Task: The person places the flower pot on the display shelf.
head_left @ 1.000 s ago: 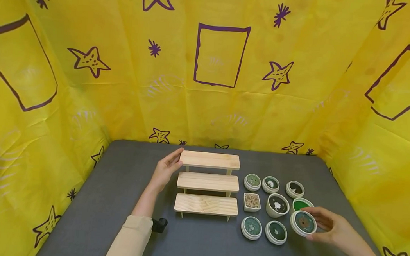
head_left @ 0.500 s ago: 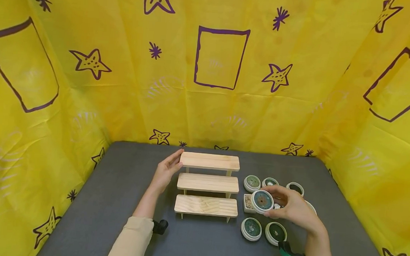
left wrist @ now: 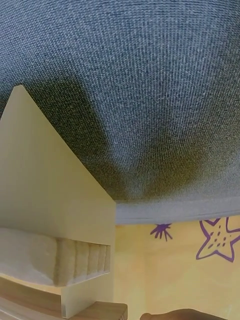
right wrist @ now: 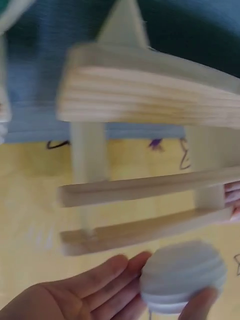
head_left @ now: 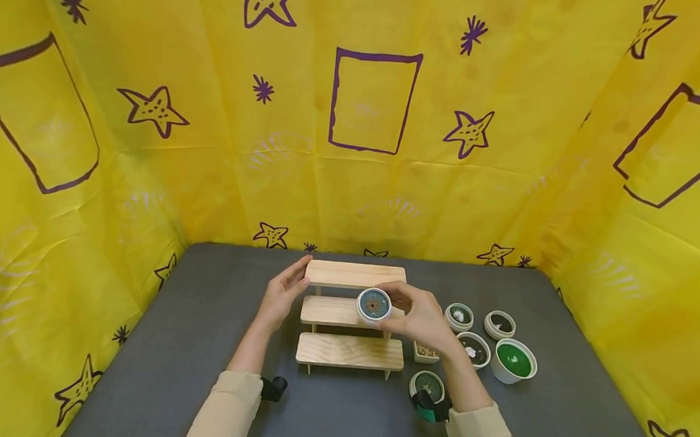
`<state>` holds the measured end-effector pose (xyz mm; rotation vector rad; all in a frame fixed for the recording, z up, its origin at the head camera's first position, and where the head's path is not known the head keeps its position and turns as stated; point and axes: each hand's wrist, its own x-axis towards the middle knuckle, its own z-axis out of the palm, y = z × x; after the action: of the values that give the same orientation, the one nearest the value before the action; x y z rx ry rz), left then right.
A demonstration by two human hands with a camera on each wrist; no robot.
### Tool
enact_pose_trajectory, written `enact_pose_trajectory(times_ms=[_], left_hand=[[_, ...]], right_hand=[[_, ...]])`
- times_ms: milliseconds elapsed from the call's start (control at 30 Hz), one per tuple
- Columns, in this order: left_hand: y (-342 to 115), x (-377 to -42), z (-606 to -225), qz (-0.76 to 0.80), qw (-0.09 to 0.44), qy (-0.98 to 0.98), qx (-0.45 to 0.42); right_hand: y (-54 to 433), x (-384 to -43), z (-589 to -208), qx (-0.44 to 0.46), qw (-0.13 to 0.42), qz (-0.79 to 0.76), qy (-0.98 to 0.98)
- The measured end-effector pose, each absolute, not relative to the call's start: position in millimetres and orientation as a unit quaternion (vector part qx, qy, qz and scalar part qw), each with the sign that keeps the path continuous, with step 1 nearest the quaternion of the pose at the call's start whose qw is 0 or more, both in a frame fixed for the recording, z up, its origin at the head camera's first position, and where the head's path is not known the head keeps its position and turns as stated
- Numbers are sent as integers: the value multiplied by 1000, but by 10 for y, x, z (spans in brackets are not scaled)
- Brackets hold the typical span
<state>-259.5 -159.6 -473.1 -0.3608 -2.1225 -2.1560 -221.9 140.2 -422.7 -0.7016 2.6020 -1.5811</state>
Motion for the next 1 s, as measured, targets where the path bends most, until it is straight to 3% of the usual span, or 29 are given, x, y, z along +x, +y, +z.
enact_pose_trajectory(times_ms=[467,1000], left_hand=[[-1561,-2585,-4739,-712,64,-690,-110],[-1546,-2587,-4732,-706,70,-698,-96]], right_hand=[[717,-2709,-4178,-143,-42,-562,813],[286,-2820,-4111,-153,-42,-548,821]])
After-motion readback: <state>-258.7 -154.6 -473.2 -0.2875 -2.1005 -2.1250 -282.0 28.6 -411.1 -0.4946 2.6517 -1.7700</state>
